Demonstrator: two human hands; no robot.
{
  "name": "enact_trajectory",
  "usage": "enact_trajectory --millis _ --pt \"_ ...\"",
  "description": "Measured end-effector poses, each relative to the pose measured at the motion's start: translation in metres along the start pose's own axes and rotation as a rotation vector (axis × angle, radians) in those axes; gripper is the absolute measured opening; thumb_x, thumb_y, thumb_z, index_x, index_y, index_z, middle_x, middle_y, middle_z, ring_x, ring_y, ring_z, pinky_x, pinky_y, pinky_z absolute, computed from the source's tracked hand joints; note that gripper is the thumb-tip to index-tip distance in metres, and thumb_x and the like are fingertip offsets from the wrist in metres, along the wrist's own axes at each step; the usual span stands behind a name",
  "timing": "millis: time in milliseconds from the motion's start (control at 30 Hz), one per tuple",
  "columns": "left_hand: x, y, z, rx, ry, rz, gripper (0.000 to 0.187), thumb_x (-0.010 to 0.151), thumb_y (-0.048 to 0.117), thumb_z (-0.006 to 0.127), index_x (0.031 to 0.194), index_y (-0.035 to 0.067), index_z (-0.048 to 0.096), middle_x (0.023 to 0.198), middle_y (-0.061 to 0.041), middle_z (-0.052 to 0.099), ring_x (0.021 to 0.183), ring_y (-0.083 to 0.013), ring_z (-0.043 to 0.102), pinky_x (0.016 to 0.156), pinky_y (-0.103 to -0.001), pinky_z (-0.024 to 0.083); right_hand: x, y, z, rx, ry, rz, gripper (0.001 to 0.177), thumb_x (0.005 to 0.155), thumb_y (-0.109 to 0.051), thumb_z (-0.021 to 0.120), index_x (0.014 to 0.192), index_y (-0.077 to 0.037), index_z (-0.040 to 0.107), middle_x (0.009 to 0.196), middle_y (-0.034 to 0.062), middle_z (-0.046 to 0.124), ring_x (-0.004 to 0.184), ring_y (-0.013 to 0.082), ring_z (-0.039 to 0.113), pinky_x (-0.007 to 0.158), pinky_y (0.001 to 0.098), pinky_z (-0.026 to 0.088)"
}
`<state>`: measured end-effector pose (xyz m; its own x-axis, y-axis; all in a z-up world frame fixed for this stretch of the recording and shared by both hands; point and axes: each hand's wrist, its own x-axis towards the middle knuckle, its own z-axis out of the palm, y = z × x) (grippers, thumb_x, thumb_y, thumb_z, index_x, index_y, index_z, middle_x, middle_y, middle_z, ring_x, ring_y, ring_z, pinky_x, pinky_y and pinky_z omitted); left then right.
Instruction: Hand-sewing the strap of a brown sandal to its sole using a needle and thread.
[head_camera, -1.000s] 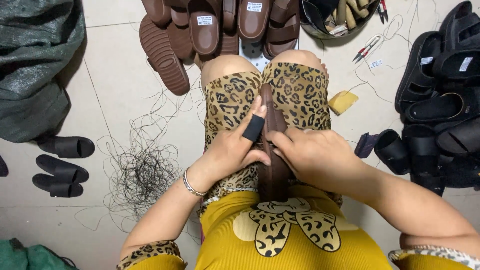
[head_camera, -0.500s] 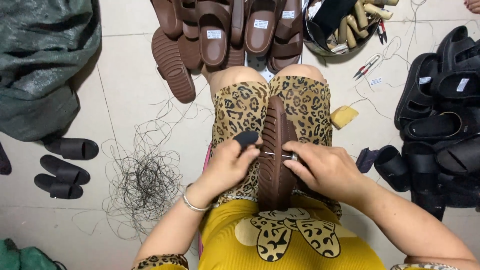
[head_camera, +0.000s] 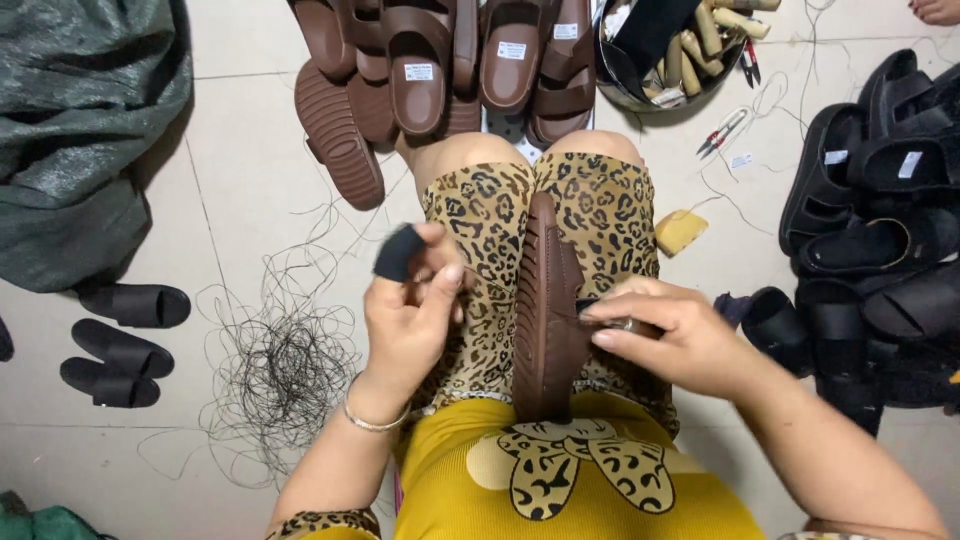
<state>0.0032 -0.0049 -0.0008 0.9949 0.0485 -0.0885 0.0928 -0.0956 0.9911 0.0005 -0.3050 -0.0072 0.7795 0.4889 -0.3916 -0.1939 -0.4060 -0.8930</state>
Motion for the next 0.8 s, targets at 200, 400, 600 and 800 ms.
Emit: enact_trajectory --millis 200,400,600,800 --pt "-0.028 -0.001 0.029 0.584 -0.073 0.508 0.021 0.087 0.019 0.079 0.085 0.008 0.061 0.08 -0.004 0.06 0.069 -0.0234 0.064 0.056 -0.031 0.054 0.013 -0.002 0.0 0.189 0.141 -0.118 0.012 0.093 -0.012 0.071 0.092 -0.006 0.081 0.096 0.0113 0.077 0.096 0.0255 0.073 0.092 0.0432 0.056" --pt "-0.028 -0.031 0.068 0.706 -0.166 0.878 0.028 0.08 0.005 0.062 0.058 0.014 0.046 0.07 -0.006 0.048 0.056 -0.0247 0.05 0.045 -0.034 0.041 0.016 -0.014 0.012 0.004 0.157 -0.157 0.007 0.087 -0.013 0.078 0.091 -0.007 0.081 0.096 0.0088 0.077 0.098 0.027 0.075 0.091 0.0433 0.057" --pt "-0.026 -0.035 0.061 0.668 -0.227 0.789 0.034 0.091 0.011 0.062 0.063 0.009 0.042 0.069 -0.007 0.046 0.055 -0.0282 0.05 0.044 -0.035 0.038 0.016 -0.021 0.003 0.11 0.24 -0.142 0.011 0.091 -0.016 0.075 0.092 -0.005 0.073 0.101 0.0142 0.074 0.103 0.0311 0.072 0.092 0.0467 0.054" --pt "-0.03 -0.002 0.03 0.367 -0.729 0.153 0.024 0.104 0.024 0.05 0.099 0.003 0.061 0.08 -0.007 0.06 0.067 -0.0243 0.06 0.063 -0.038 0.051 0.02 -0.026 0.021 0.052 0.008 -0.158 0.021 0.098 -0.022 0.064 0.091 -0.006 0.075 0.094 0.0054 0.068 0.089 0.0172 0.066 0.083 0.0315 0.056"
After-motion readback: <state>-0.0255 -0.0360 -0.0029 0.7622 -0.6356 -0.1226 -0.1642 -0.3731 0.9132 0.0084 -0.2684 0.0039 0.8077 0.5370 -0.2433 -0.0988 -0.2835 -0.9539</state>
